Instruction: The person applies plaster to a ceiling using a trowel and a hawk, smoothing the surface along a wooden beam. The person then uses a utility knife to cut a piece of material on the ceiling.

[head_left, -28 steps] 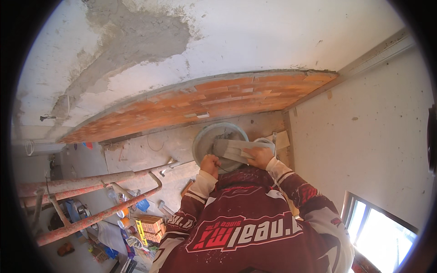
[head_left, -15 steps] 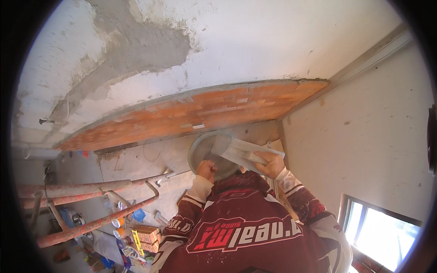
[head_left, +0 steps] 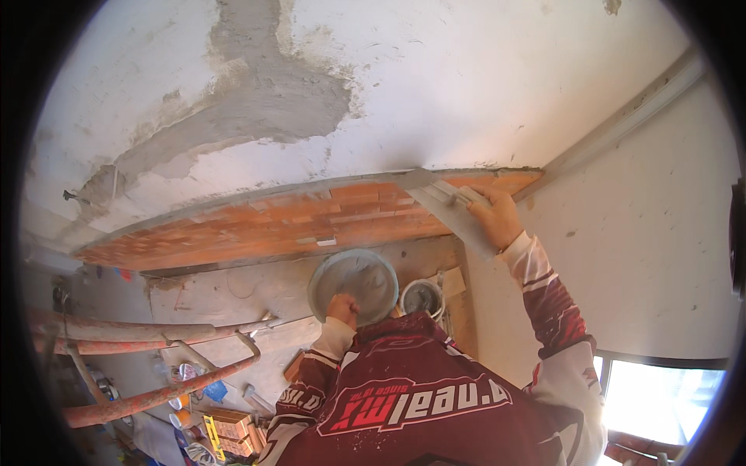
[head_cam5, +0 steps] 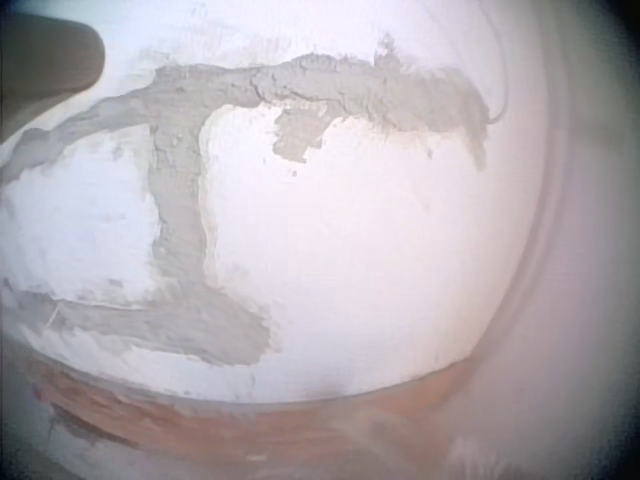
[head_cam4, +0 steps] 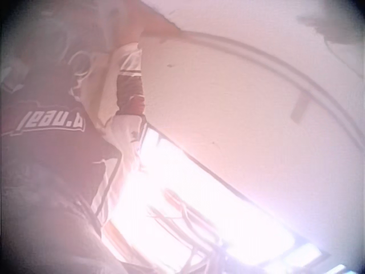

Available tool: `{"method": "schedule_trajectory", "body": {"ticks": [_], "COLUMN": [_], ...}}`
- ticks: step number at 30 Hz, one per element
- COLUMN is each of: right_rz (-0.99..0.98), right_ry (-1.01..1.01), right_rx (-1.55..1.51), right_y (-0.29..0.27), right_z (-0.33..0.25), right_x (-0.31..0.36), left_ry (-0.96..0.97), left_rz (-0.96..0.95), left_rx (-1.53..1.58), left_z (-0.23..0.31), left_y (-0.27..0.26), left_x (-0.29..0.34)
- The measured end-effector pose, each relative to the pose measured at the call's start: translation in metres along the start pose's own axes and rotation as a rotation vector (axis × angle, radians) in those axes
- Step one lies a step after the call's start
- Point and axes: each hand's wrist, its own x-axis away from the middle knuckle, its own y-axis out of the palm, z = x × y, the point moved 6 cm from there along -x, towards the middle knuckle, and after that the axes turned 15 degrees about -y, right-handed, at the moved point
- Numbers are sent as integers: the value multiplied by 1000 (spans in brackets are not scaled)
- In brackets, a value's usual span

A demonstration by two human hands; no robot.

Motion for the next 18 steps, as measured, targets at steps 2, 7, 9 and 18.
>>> {"method": "schedule_trajectory", "body": {"ticks": [2,7,9,18], "right_rz": [-54,-131,-131,-336], "right_ry": [101,386,346,375], "right_rx": [-72,-348,-427,-396], "right_y": [-2,1,4,13], "right_z": [-4,-4,-9,-17], "right_x": [-19,-50,-66,-124], "left_ry": [-6,13,27,6], "left_rz": [9,24,13,-17], "left_rx": [38,38,38,55], "left_z": [1,4,4,9], "left_y": [0,-8,-13,-28], "left_x": [5,0,-5,-19]}}
